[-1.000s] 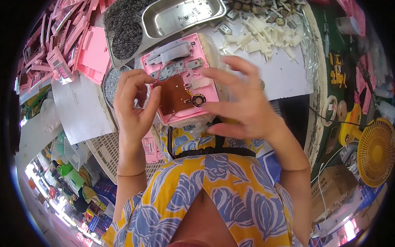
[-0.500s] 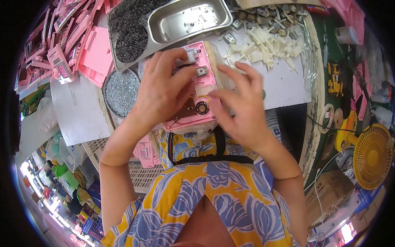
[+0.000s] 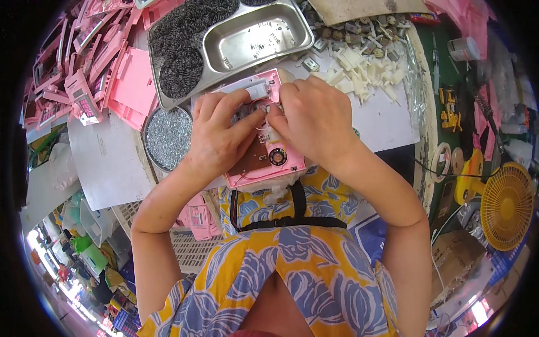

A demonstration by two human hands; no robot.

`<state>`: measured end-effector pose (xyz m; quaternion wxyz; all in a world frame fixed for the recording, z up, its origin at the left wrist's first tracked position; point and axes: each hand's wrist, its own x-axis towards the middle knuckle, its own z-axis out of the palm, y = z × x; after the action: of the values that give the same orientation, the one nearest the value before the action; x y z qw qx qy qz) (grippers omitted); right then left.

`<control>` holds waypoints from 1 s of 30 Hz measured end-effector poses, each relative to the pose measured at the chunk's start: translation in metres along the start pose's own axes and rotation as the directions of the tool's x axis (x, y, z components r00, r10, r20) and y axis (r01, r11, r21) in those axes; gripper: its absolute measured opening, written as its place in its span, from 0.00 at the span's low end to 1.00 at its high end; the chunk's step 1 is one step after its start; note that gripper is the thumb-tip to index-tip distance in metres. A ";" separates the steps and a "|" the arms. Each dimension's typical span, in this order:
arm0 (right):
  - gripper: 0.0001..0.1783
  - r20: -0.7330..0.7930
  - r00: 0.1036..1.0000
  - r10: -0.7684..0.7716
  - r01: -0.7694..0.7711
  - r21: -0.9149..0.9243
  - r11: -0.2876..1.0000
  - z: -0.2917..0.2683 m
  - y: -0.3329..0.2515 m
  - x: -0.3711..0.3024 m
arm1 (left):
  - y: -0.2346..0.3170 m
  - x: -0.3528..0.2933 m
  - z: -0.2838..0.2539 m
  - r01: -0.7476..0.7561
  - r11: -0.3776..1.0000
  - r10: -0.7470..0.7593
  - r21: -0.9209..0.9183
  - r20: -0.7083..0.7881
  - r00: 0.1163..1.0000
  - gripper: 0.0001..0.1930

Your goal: Assembling electronic components and soldering wires inside a pink toy casing.

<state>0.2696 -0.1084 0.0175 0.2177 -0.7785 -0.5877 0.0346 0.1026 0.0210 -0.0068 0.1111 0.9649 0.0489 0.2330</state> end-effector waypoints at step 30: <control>0.09 0.022 0.972 0.234 -0.233 0.235 0.944 0.013 0.003 -0.008 | 0.001 -0.004 -0.002 -0.152 0.988 0.149 0.028 0.088 0.985 0.23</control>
<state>0.2655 -0.1127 0.0029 0.3048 -0.8112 -0.4824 0.1275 0.0982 0.0203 -0.0065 0.0783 0.9767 -0.0251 0.1983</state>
